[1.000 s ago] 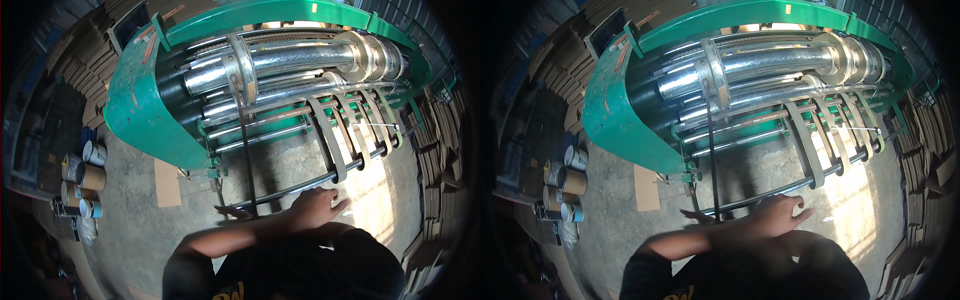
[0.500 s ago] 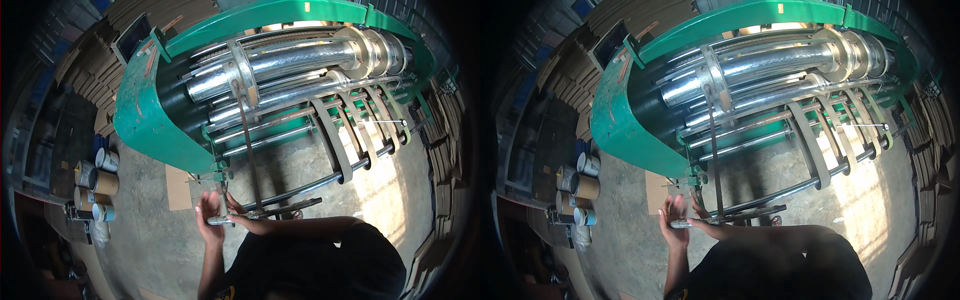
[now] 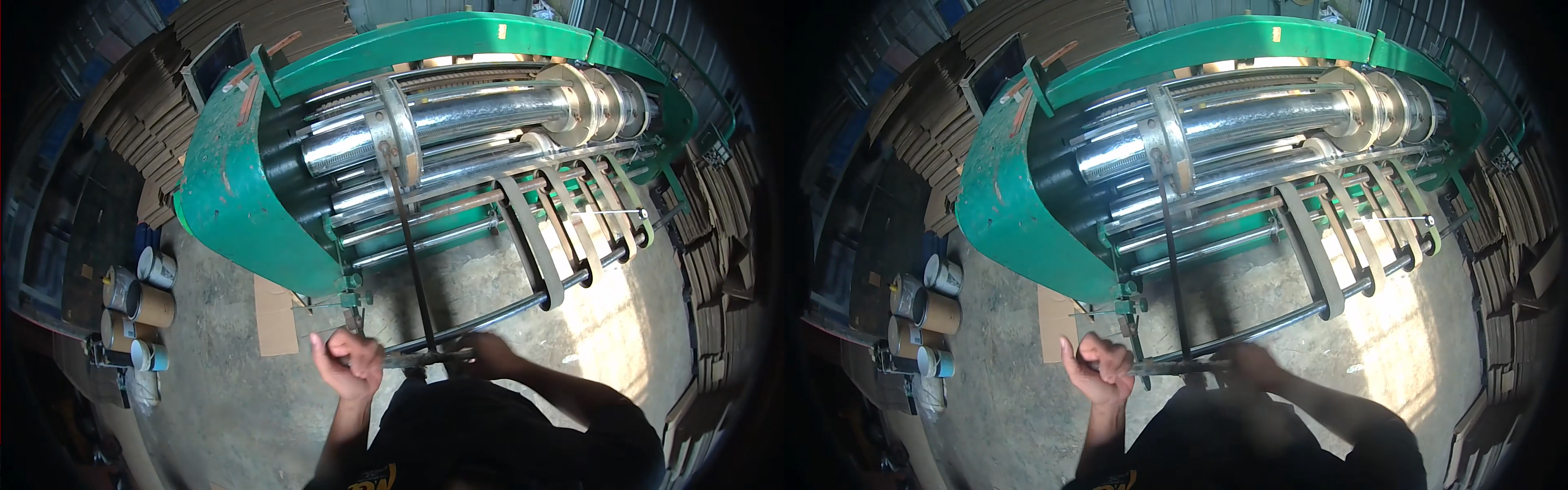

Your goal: The person uses a metal rod to manually rotate the rollers of a large green industrial machine. They repeatedly insert the rod into the mechanism to turn the components and check the movement. The person also uses a tape measure to check dimensions on the machine's rollers.

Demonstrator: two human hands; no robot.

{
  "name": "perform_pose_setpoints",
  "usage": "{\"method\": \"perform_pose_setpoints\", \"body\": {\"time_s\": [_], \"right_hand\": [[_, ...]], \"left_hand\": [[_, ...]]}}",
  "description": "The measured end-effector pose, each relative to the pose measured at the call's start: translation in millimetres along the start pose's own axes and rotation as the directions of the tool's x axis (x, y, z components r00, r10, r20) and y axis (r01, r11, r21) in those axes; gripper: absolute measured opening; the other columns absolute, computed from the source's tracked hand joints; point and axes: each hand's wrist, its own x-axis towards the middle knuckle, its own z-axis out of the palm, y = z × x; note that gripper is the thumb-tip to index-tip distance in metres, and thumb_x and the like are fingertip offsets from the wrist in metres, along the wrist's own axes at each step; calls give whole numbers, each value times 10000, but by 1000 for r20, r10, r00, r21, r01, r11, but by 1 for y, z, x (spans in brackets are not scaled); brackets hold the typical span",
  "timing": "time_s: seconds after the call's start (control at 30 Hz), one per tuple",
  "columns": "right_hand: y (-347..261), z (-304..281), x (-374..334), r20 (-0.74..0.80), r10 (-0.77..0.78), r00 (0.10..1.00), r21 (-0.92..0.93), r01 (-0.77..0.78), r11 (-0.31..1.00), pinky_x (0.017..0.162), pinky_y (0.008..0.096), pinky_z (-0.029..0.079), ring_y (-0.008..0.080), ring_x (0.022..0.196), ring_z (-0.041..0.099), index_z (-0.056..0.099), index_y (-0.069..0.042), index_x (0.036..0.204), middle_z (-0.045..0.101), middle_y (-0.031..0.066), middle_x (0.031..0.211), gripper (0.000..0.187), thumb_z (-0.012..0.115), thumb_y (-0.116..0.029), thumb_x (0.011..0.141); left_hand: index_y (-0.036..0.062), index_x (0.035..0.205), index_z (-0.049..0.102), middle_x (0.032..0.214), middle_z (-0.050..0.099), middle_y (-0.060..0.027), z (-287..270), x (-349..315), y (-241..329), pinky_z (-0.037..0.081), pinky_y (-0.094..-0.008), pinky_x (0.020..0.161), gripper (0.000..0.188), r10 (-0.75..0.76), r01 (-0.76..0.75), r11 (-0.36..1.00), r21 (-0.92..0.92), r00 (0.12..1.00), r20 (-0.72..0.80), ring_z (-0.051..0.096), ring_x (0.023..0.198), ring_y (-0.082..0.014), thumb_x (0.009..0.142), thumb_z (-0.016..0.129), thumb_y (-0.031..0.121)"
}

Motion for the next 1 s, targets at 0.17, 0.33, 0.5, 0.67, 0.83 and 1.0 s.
{"method": "perform_pose_setpoints", "body": {"time_s": [0.17, 0.33, 0.5, 0.67, 0.83, 1.0], "right_hand": [[-32, 76, 91, 215, -387, 897, 735, 112, 669, 1107, 400, 331, 214, 1326, 368, 384, -117, 1395, 405, 124, 1415, 603, 640, -400, 928], [-109, 74, 108, 11, -565, 825, 941, 183, 285, 1155, 414, 254, 238, 1397, 170, 165, -132, 1457, 189, 127, 1500, 692, 560, -431, 973], [-93, 67, 94, -113, -526, 843, 927, 280, 249, 1204, 427, 177, 262, 1467, -28, -54, -147, 1518, -27, 129, 1585, 796, 480, -463, 1019], [-111, 62, 76, -162, -489, 857, 844, 377, 381, 1241, 434, 122, 286, 1530, -156, -204, -147, 1574, -164, 150, 1655, 875, 413, -489, 1057], [-120, 50, 54, -58, -401, 914, 764, 300, 572, 1160, 418, 308, 296, 1473, 258, 105, -77, 1587, 222, 205, 1601, 731, 430, -462, 1058], [-83, -38, -53, 205, -498, 842, 62, 497, 866, 986, 397, 454, 324, 1055, 633, 593, -52, 1299, 660, 194, 1149, 592, 633, -515, 932]], "left_hand": [[-3, 1016, 718, 928, 709, -166, 109, 63, -107, 551, -375, 732, 441, -804, -66, 11, 998, 592, 49, 681, 804, -298, 984, 567, 410], [-61, 1048, 689, 1040, 687, -229, 76, 26, -216, 526, -473, 932, 500, -786, -289, -277, 916, 617, -43, 671, 1009, -367, 961, 604, 424], [-40, 1318, 573, 1366, 526, -263, 84, -9, -126, 276, -609, 1145, 571, -398, -568, -55, 821, 767, 504, 408, 1360, -429, 900, 674, 335], [-22, 1382, 479, 1363, 538, -219, 4, -41, -14, 302, -510, 1151, 514, 405, -103, -136, 985, 902, 150, 417, 1376, -353, 978, 581, 280], [12, 1324, 503, 1131, 677, -169, -23, -28, -52, 427, -360, 1036, 368, 263, -141, 895, 424, 933, -245, 623, 1078, -244, 1083, 412, 276], [8, 1260, 536, 482, 318, 43, -9, -29, -51, 441, -219, 518, 366, 217, -216, 975, 46, 902, -373, 339, 452, -41, 1094, 380, 295]]}}
